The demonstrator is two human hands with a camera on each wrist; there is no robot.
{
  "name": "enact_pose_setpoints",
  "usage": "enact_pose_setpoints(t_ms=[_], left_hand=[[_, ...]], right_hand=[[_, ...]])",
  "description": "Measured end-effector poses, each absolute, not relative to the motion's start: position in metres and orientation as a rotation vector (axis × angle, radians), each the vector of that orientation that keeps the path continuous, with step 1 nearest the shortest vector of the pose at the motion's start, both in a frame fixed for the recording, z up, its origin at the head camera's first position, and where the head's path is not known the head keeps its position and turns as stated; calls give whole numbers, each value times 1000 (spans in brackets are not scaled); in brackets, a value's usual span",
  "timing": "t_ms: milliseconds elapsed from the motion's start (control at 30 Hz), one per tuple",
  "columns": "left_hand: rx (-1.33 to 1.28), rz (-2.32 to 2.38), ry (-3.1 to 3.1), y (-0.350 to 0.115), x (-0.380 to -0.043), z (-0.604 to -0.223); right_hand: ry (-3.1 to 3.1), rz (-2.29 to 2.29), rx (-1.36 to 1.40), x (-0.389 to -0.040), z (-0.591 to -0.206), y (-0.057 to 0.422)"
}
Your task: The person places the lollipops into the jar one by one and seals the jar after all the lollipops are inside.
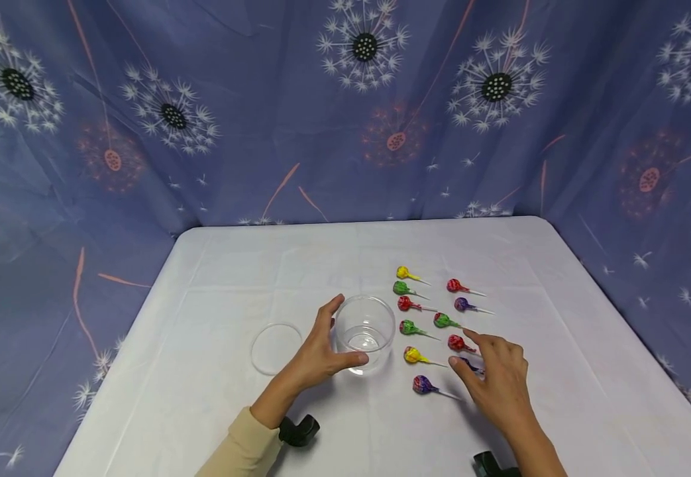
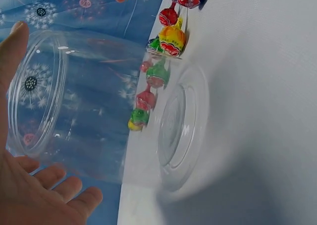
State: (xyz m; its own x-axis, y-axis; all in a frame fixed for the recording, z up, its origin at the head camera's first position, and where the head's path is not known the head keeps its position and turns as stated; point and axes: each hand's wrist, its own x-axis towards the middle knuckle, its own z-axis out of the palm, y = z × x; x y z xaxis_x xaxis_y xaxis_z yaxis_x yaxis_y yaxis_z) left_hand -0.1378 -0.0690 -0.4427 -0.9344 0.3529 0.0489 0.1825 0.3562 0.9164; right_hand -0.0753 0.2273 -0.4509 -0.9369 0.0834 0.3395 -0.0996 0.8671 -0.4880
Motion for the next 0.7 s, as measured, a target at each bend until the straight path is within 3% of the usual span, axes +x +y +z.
enact_pose_setpoints(t_ms=[700], left_hand=[[406,1502,2456,-59,-144,-437]], right_hand=[[-2690,644,-27,-64,-468,256]])
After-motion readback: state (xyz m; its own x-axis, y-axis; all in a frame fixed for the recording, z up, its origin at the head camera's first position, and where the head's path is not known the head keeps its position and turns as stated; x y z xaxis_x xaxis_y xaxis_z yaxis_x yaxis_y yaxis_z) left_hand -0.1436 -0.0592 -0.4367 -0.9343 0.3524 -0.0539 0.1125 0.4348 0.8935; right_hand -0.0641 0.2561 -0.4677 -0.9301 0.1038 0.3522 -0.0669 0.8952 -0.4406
